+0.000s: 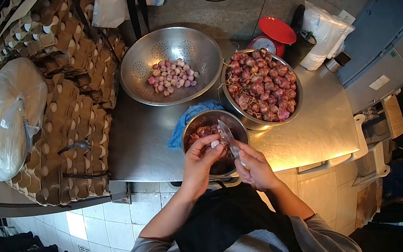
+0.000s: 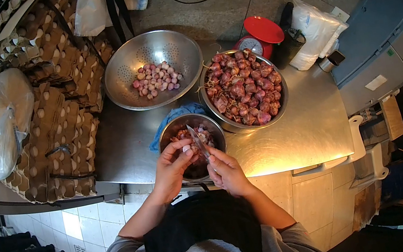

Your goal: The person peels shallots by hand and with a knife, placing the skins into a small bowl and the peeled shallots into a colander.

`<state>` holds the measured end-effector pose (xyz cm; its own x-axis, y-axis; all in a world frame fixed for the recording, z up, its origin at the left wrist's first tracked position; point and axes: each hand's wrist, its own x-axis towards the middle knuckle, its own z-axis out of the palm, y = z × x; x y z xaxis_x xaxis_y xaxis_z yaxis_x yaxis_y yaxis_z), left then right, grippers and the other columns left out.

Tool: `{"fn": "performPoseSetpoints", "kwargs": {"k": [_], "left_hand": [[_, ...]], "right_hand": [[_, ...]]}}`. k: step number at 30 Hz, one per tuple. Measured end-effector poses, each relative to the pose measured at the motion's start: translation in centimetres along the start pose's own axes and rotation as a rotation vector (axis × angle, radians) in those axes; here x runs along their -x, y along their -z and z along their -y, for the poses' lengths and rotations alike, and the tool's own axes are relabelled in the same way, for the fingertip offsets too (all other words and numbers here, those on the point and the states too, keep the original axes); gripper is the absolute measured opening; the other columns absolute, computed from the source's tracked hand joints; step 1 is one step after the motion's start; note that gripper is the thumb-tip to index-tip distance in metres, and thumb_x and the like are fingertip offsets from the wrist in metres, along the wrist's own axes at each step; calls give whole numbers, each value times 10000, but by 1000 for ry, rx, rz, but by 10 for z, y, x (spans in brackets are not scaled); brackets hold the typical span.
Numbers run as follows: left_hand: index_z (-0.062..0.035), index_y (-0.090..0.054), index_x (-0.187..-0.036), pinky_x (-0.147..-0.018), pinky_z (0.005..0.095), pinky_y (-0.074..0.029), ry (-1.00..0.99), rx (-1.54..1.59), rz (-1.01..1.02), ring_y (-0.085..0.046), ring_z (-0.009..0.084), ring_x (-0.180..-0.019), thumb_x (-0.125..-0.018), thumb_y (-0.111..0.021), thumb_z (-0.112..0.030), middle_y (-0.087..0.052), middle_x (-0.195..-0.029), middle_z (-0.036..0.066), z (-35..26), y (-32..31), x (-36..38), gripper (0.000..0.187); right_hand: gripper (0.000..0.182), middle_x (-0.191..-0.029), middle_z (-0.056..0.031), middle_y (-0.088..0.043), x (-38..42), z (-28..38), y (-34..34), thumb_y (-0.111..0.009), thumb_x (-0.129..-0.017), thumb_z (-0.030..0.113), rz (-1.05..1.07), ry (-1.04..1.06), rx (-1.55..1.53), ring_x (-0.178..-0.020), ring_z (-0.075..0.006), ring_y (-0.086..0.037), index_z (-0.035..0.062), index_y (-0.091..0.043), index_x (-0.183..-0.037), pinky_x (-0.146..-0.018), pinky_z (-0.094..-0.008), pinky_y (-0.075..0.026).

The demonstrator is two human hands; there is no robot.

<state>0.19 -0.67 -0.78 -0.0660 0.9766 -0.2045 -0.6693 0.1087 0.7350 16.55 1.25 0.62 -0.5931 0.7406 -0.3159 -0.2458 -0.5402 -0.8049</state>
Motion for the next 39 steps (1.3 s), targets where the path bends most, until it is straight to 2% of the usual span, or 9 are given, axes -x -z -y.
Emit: {"fn": "performPoseSetpoints", "kwargs": {"k": [9, 15, 18, 21, 23, 27, 33, 36, 39], "left_hand": [[-33, -568, -994, -833, 310, -485, -7, 64, 15, -592, 165, -917, -834, -563, -14, -591, -975, 62, -1, 2, 0, 161], [-32, -563, -1024, -837, 309, -482, 16, 98, 13, -595, 195, -934, -864, -530, -64, -594, -974, 65, -8, -4, 1, 166], [-37, -551, -1045, -828, 307, -483, 59, 119, -2, -593, 204, -950, -873, -528, -88, -590, -977, 61, -9, -6, 0, 181], [-32, -536, -1055, -822, 304, -482, 66, 147, -5, -584, 187, -962, -888, -515, -108, -582, -1038, 68, -7, -6, 0, 185], [-35, -531, -1052, -822, 300, -479, 50, 168, 7, -577, 169, -962, -896, -505, -115, -579, -1070, 66, -4, -5, 1, 177], [-53, -534, -1033, -830, 291, -470, 39, 205, 13, -564, 136, -944, -897, -504, -106, -580, -1068, 44, 8, 0, 1, 149], [-54, -552, -1011, -824, 283, -471, 23, 176, 8, -557, 109, -924, -882, -522, -74, -586, -1045, 31, 8, -3, 4, 133], [-54, -559, -1006, -816, 279, -475, -5, 156, 7, -557, 105, -919, -878, -529, -69, -590, -1036, 29, 7, -4, 4, 132], [-56, -561, -1009, -806, 274, -479, -18, 135, 12, -557, 106, -916, -874, -538, -68, -592, -1031, 31, 6, -4, 4, 138]], "right_hand": [[427, -556, 29, -350, -4, 2, 11, -400, -945, 211, -45, 51, 21, -441, -48, -313, 135, -318, -1358, -392, -174, -272], [433, -627, 50, -346, -1, 7, 3, -402, -947, 183, -64, 200, 396, -539, -40, -336, 121, -315, -1366, -495, -163, -310], [427, -639, 50, -331, -2, 1, 3, -409, -945, 182, -33, 192, 392, -546, -32, -307, 109, -331, -1359, -502, -157, -294], [436, -752, 3, -511, -1, -5, 8, -425, -937, 181, 9, 155, 322, -645, -73, -477, 83, -335, -1352, -589, -196, -396], [438, -948, -70, -566, -3, -8, 4, -428, -932, 185, -48, 275, 578, -827, -162, -549, 67, -340, -1344, -713, -250, -429], [431, -1278, -178, -461, -8, -10, -7, -431, -924, 188, -89, 517, 831, -1174, -279, -455, 39, -355, -1321, -955, -318, -349], [426, -1266, -182, -463, -5, -4, 0, -436, -921, 211, -71, 418, 844, -1166, -305, -464, 69, -365, -1316, -952, -322, -355], [417, -1220, -193, -496, -5, -6, -3, -443, -917, 210, -79, 546, 872, -1110, -335, -504, 86, -377, -1310, -905, -326, -397], [411, -1219, -197, -494, -2, -6, -8, -440, -918, 193, -118, 482, 912, -1111, -342, -499, 81, -377, -1309, -906, -324, -395]]}}
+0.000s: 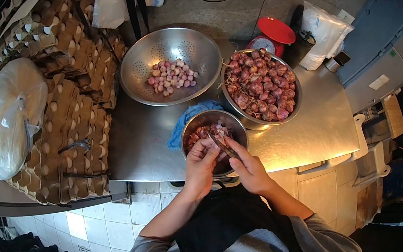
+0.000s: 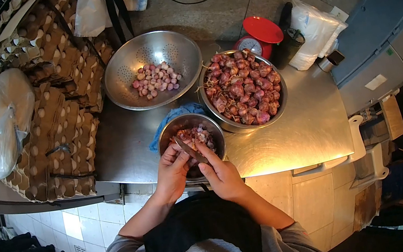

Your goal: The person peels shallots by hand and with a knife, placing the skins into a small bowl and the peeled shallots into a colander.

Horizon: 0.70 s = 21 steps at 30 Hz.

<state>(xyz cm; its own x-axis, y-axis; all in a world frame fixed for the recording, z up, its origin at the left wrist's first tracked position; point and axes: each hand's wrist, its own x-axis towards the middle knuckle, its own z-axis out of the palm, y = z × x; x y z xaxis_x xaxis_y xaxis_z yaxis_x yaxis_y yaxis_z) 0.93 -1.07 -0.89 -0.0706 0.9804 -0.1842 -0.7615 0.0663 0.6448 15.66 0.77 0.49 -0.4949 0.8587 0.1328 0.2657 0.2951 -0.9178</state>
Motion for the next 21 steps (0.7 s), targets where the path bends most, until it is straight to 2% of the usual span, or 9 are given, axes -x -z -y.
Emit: {"fn": "performPoseSetpoints", "kwargs": {"k": [3, 6, 9, 12, 15, 18, 21], "left_hand": [[-57, -563, -1009, -797, 266, -482, 6, -9, -2, -559, 106, -909, -869, -547, -66, -593, -1027, 31, 0, 0, 0, 142], [-58, -566, -1004, -791, 260, -483, 10, 1, -21, -562, 104, -896, -864, -554, -65, -593, -1025, 30, 1, -1, 1, 140], [-60, -569, -1000, -790, 261, -483, 1, 2, -19, -566, 102, -883, -863, -559, -70, -595, -1014, 28, 2, 1, 0, 138], [-58, -569, -1008, -790, 263, -484, 1, -3, -15, -567, 101, -882, -862, -562, -75, -596, -1002, 26, -1, 0, 0, 148], [-59, -568, -1008, -808, 295, -478, 12, -33, -9, -570, 124, -907, -868, -550, -85, -596, -989, 29, -2, -2, 0, 144], [-51, -564, -1021, -819, 319, -479, 23, -35, 19, -583, 148, -909, -871, -544, -92, -601, -979, 48, -1, 0, -1, 157], [-34, -551, -1036, -803, 299, -490, 59, -8, 68, -593, 154, -878, -866, -551, -82, -604, -968, 66, -8, -3, 1, 177]], "right_hand": [[417, -1271, -157, -458, 0, 2, 6, -413, -926, 164, 73, -90, 30, -1162, -213, -453, 6, -352, -1307, -957, -286, -334], [421, -1215, -194, -496, -1, -6, 5, -437, -916, 184, 22, 6, 16, -1092, -344, -514, 76, -360, -1315, -889, -331, -409], [412, -1195, -195, -512, -1, -4, 2, -439, -916, 184, -19, 90, 18, -1067, -331, -536, 76, -370, -1308, -868, -324, -423], [405, -1261, -144, -471, 1, 2, 2, -404, -931, 163, 37, -12, 2, -1131, -196, -470, 7, -365, -1302, -938, -273, -347], [405, -1214, -102, -493, -1, -2, 5, -408, -934, 168, 40, -44, -20, -988, -128, -504, 3, -368, -1302, -848, -237, -389], [393, -1224, -151, -505, -1, -16, 3, -429, -929, 172, 7, -91, -182, -1128, -213, -485, 13, -388, -1287, -925, -286, -365], [395, -1237, -136, -494, -6, -24, 8, -422, -934, 171, -49, -177, -293, -1118, -178, -472, 17, -382, -1295, -922, -277, -362]]}}
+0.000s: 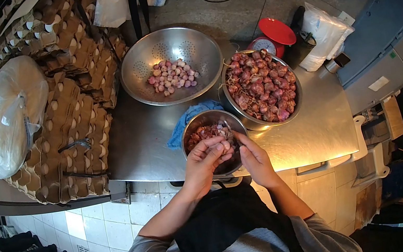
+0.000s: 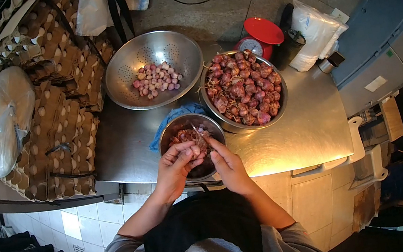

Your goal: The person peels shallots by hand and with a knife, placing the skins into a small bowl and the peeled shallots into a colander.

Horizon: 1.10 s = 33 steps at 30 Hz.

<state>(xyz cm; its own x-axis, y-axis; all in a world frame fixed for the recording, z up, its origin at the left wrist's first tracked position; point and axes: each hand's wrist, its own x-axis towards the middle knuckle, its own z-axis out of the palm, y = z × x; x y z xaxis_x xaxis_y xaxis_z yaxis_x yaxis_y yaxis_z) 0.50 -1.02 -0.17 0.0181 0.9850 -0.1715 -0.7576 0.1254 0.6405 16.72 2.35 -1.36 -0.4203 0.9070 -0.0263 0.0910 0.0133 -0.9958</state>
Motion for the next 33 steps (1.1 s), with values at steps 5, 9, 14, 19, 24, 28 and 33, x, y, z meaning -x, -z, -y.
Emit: {"fn": "performPoseSetpoints", "kwargs": {"k": [5, 9, 14, 19, 24, 28, 33], "left_hand": [[-32, -540, -989, -787, 300, -503, -19, 36, 35, -599, 165, -864, -855, -561, -58, -605, -956, 78, -1, 3, -1, 138], [-57, -533, -951, -761, 304, -506, -41, -74, 28, -599, 155, -846, -859, -551, -53, -606, -918, 59, 0, 7, -3, 94], [-64, -534, -936, -722, 303, -506, -65, -129, -50, -593, 155, -824, -842, -556, -32, -591, -878, 55, -7, 6, -5, 102], [-41, -576, -997, -834, 280, -436, -305, -247, -149, -552, 141, -853, -793, -616, -34, -578, -943, 40, -49, 19, -61, 208], [-57, -546, -1168, -895, 272, -385, -526, -553, -276, -500, 156, -1034, -802, -610, -64, -460, -1248, 85, -94, 23, -144, 372], [-105, -598, -1104, -800, 266, -442, -542, -767, -193, -561, 157, -946, -786, -633, -81, -501, -1207, 75, -84, -8, -160, 320], [-94, -661, -942, -672, 285, -467, -486, -1016, 214, -609, 169, -802, -772, -635, -88, -636, -950, 70, -8, -21, -208, 172]], "right_hand": [[400, -1194, -80, -497, 4, 17, 3, -428, -930, 169, 23, -98, -149, -1029, -136, -481, 27, -385, -1302, -903, -242, -360], [410, -1145, -65, -511, 9, 19, 0, -440, -926, 172, 113, -94, -67, -915, -99, -482, 30, -382, -1306, -819, -213, -390], [423, -1192, -92, -514, 5, -1, 3, -441, -926, 171, 66, -90, -67, -937, -102, -493, 38, -365, -1321, -795, -207, -400], [440, -749, 33, -365, 7, 10, 1, -388, -945, 141, 32, -18, -92, -617, -43, -338, 75, -289, -1368, -558, -169, -302], [455, -650, 58, -314, 10, 14, 1, -378, -949, 128, 107, -67, -151, -544, -36, -305, 100, -257, -1386, -507, -165, -283], [430, -679, 34, -427, 15, -1, 6, -393, -950, 184, 103, -172, -313, -517, -39, -349, 95, -305, -1361, -482, -170, -315], [421, -531, 19, -338, 21, 2, 13, -375, -950, 288, 40, -330, -472, -428, -64, -304, 102, -356, -1327, -410, -187, -287]]}}
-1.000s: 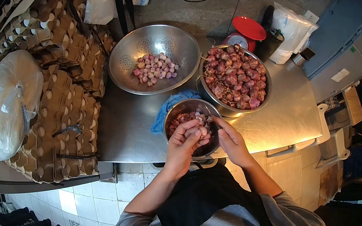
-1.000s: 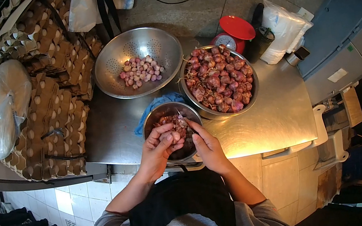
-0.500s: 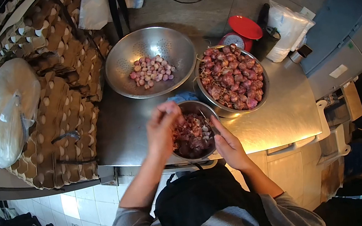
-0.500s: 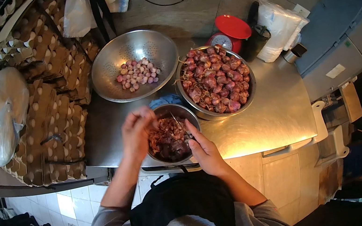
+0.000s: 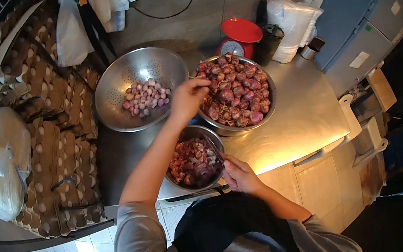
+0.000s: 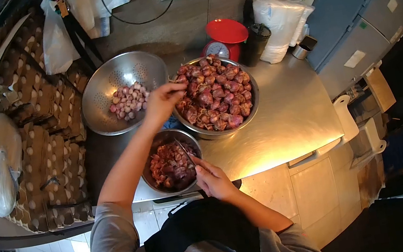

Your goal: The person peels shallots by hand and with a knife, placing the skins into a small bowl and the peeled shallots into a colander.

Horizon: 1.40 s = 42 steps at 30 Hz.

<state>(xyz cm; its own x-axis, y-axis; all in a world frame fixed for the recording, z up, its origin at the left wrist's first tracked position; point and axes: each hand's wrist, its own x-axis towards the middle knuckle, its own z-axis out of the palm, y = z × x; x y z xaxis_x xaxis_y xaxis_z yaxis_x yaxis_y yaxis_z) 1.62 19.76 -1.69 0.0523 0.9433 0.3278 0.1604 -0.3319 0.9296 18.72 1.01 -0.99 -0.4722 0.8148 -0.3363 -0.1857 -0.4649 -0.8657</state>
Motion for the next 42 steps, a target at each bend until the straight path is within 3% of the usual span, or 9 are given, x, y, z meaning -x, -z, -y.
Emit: {"fn": "performPoseSetpoints", "kwargs": {"k": [6, 9, 12, 17, 20, 24, 26, 29, 42], "left_hand": [[-73, -652, -948, -758, 329, -477, -42, -408, 273, -592, 249, -887, -732, -661, -113, -613, -970, 120, -24, -64, -20, 220], [-84, -633, -981, -820, 345, -450, -326, -737, 196, -559, 265, -963, -710, -673, -118, -581, -1044, 123, -18, -85, -25, 277], [-76, -622, -964, -862, 372, -420, -136, -729, 362, -525, 279, -1022, -695, -678, -114, -553, -1092, 127, -25, -88, -31, 278], [-79, -461, -1176, -803, 313, -456, -78, -120, 122, -557, 202, -956, -810, -602, -61, -559, -979, 80, -24, -60, -4, 393], [-53, -477, -1167, -823, 306, -455, 390, 599, 35, -558, 197, -950, -841, -575, -67, -557, -989, 74, -55, -21, 42, 341], [-48, -528, -1120, -832, 315, -463, 552, 788, -89, -564, 178, -945, -832, -592, -74, -585, -998, 53, -66, 11, 111, 296], [-17, -536, -1101, -817, 289, -488, 570, 871, -162, -577, 161, -922, -828, -586, -36, -596, -1022, 87, -66, 13, 140, 278], [-20, -558, -1071, -812, 267, -478, 542, 877, -302, -571, 125, -895, -815, -605, -31, -595, -1009, 63, -81, 15, 168, 261], [21, -569, -996, -795, 244, -471, 327, 522, -493, -575, 109, -852, -755, -629, 79, -614, -945, 72, -74, 6, 210, 255]], "right_hand": [[419, -531, 27, -336, 7, -6, 18, -383, -947, 289, 52, 51, 6, -440, -63, -319, 84, -371, -1312, -424, -192, -280], [394, -546, 37, -340, 11, -4, 23, -378, -952, 243, 82, 61, -7, -452, -53, -330, 79, -373, -1310, -429, -185, -270], [391, -556, 44, -340, 14, -2, 28, -376, -951, 244, 70, 62, -2, -461, -52, -327, 85, -377, -1309, -435, -185, -270], [464, -545, 24, -350, 16, 3, 31, -379, -946, 247, 74, 125, -23, -469, -65, -341, 91, -269, -1370, -452, -200, -296], [504, -544, 11, -362, 15, 10, 27, -386, -944, 223, 42, 200, 19, -470, -70, -346, 91, -203, -1394, -457, -203, -308], [533, -605, 44, -316, 1, 8, 11, -405, -928, 113, 71, 283, 65, -503, -42, -293, 111, -174, -1408, -470, -178, -260], [488, -859, -27, -442, -8, 2, 4, -415, -926, 120, 52, 364, 330, -753, -105, -423, 89, -244, -1382, -667, -215, -333], [423, -1332, -131, -413, -15, 0, -12, -443, -917, 134, 81, 439, 522, -1240, -197, -375, 44, -364, -1322, -1011, -268, -257], [411, -1205, -143, -484, -21, -19, -29, -447, -913, 127, 113, 445, 577, -1113, -194, -461, 31, -356, -1301, -943, -278, -328]]}}
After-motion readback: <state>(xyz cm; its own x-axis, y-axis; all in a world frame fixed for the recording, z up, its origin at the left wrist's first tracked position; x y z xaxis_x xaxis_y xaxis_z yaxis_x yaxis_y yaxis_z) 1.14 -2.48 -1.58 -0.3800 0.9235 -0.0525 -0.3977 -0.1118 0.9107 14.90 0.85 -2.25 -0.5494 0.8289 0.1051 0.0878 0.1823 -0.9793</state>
